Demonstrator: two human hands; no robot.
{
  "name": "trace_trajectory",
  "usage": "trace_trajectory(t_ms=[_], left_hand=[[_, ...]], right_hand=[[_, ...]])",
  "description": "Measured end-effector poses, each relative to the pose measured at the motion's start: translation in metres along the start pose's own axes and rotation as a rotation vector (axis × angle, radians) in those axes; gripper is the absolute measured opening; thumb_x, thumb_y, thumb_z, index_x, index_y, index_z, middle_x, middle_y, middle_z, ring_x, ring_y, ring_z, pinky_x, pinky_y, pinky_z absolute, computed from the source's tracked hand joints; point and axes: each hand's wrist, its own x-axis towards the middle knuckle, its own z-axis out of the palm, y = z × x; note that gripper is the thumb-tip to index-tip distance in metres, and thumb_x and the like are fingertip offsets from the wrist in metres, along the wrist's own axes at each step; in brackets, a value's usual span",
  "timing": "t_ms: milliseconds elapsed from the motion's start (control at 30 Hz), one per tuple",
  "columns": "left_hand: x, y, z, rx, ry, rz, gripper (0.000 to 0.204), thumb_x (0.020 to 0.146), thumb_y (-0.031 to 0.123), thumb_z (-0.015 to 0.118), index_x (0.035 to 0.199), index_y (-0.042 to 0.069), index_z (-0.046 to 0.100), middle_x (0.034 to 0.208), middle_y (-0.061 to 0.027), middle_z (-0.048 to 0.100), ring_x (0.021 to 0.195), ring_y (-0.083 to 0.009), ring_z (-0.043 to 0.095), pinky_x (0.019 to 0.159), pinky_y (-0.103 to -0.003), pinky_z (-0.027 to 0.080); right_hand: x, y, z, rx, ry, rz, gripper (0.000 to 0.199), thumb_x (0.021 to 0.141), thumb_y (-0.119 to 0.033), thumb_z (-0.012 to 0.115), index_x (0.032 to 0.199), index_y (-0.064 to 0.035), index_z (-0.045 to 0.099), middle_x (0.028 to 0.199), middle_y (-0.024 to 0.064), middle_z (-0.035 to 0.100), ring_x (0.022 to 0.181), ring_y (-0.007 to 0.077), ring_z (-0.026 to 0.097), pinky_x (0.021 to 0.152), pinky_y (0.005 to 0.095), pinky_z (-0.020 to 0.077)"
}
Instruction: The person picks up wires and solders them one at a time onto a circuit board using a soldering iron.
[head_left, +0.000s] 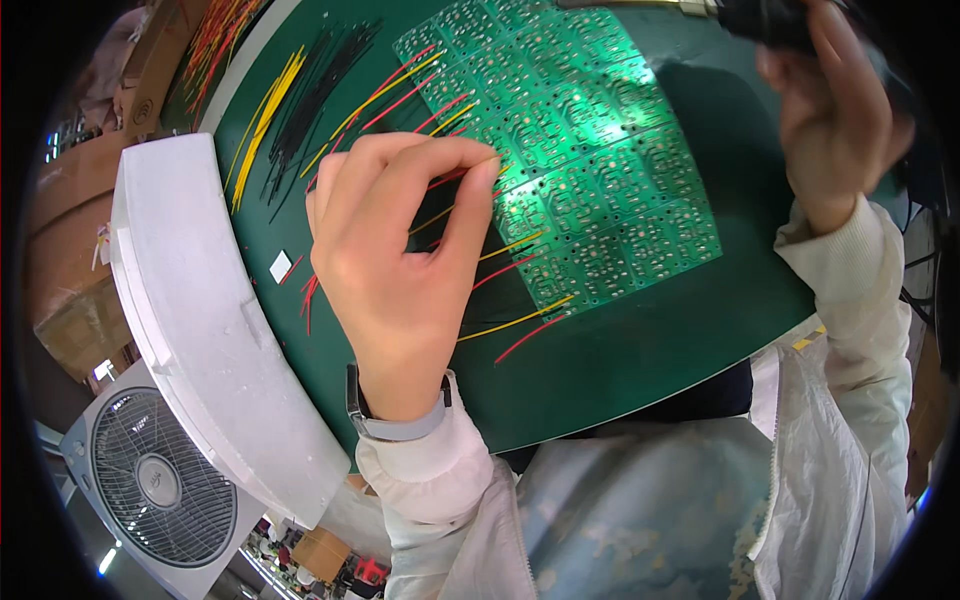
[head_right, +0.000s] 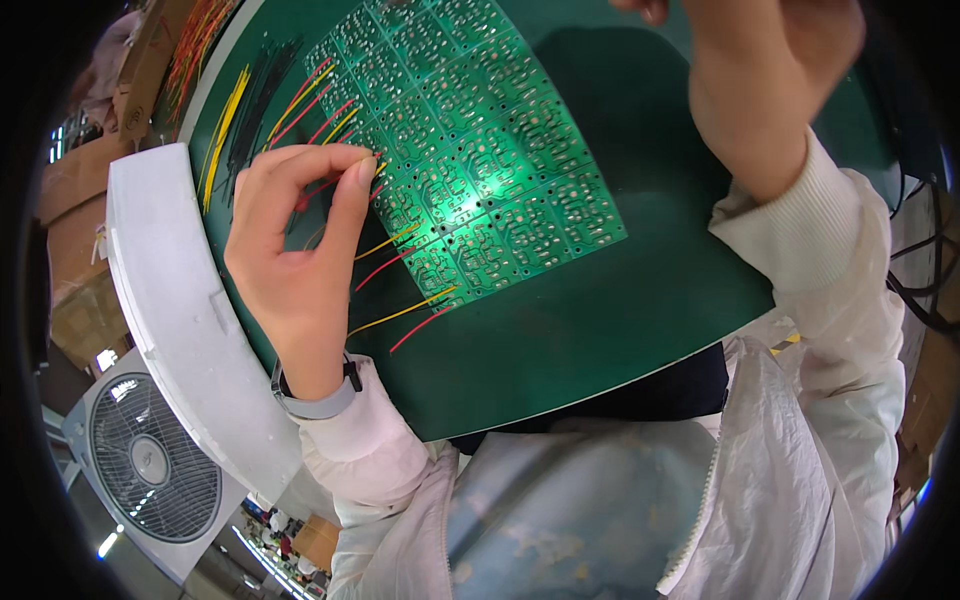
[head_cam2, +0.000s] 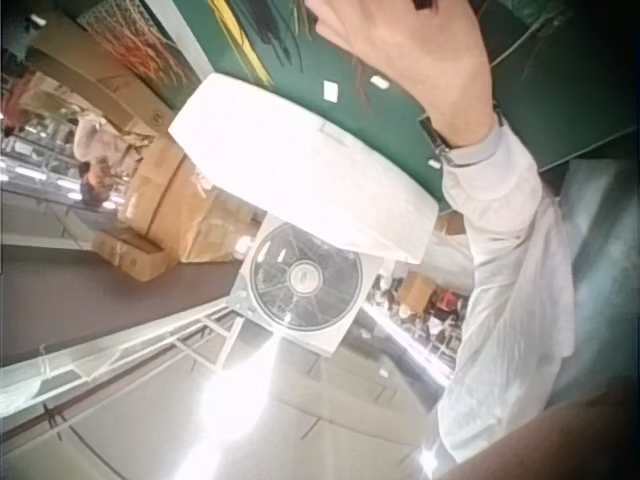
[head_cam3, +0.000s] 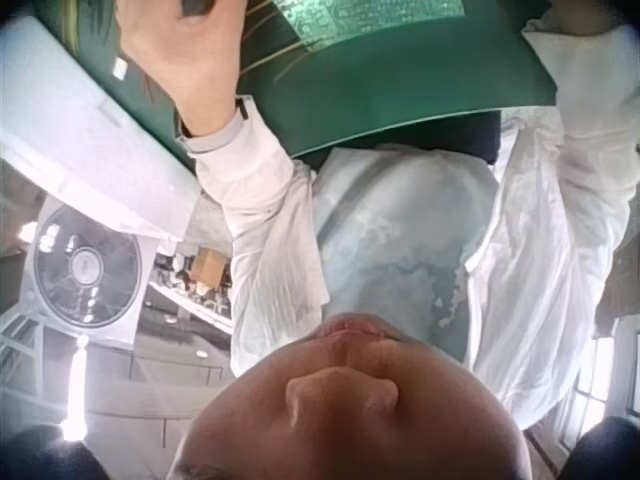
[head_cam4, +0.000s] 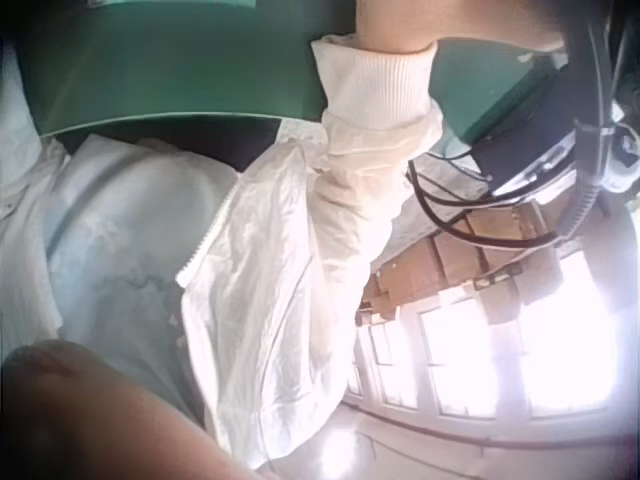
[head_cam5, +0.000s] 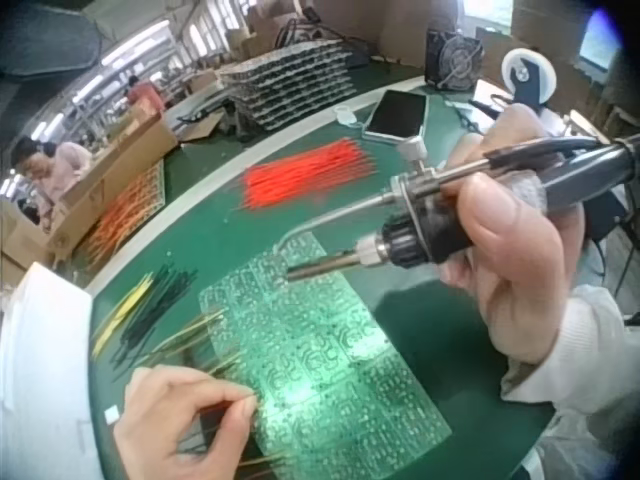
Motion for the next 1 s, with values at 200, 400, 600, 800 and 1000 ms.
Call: trace_trajectory(t_ms=[200, 400, 600, 800, 1000], left_hand=[[-0.004, -0.001, -0.016, -0.119, 0.238, -0.231, 0.027, 0.079, 0.002, 0.071, 0.105, 0.006, 0.068, 0.085, -0.0013, 0.062, 0.073, -0.0108, 0.050, 0.070, -0.023, 0.042], [0.021, 0.027, -0.032, -0.088, 0.027, -0.145, 0.018, 0.084, 0.005, 0.067, 0.101, 0.003, 0.067, 0.081, -0.0014, 0.060, 0.071, -0.0081, 0.049, 0.065, -0.022, 0.039], [0.113, 0.048, 0.015, 0.049, -0.267, 0.350, 0.016, 0.084, 0.010, 0.064, 0.099, 0.003, 0.066, 0.086, -0.0068, 0.067, 0.074, -0.0154, 0.057, 0.069, -0.027, 0.045], [0.183, 0.014, 0.088, 0.128, -0.258, 0.467, 0.016, 0.081, 0.008, 0.068, 0.095, 0.000, 0.065, 0.086, -0.0141, 0.068, 0.080, -0.0248, 0.067, 0.072, -0.032, 0.051], [0.191, 0.017, 0.101, 0.197, -0.261, 0.465, 0.011, 0.077, 0.011, 0.068, 0.078, 0.001, 0.064, 0.081, -0.0153, 0.063, 0.080, -0.0339, 0.061, 0.074, -0.044, 0.049]], right_hand=[[0.067, -0.035, 0.053, 0.250, 0.305, 0.523, 0.018, 0.086, -0.022, 0.064, 0.082, -0.0068, 0.054, 0.064, -0.0013, 0.052, 0.051, 0.0047, 0.047, 0.047, 0.0175, 0.0339], [0.076, 0.009, 0.049, 0.102, 0.393, 0.383, 0.017, 0.088, -0.014, 0.065, 0.080, -0.0034, 0.055, 0.067, -0.0012, 0.055, 0.058, 0.0053, 0.048, 0.052, 0.0209, 0.0370], [0.083, 0.017, 0.045, -0.038, 0.373, 0.274, 0.015, 0.086, -0.011, 0.066, 0.079, -0.0016, 0.056, 0.068, 0.0018, 0.057, 0.059, 0.0079, 0.050, 0.052, 0.0243, 0.0384], [0.085, 0.019, 0.047, -0.093, 0.419, 0.263, 0.016, 0.083, -0.010, 0.068, 0.078, -0.0024, 0.055, 0.061, 0.0043, 0.054, 0.053, 0.0102, 0.049, 0.048, 0.0274, 0.0376], [0.083, 0.021, 0.045, -0.186, 0.413, 0.238, 0.016, 0.083, -0.014, 0.067, 0.077, -0.0065, 0.054, 0.059, 0.0045, 0.052, 0.047, 0.0163, 0.049, 0.047, 0.0298, 0.0382]])
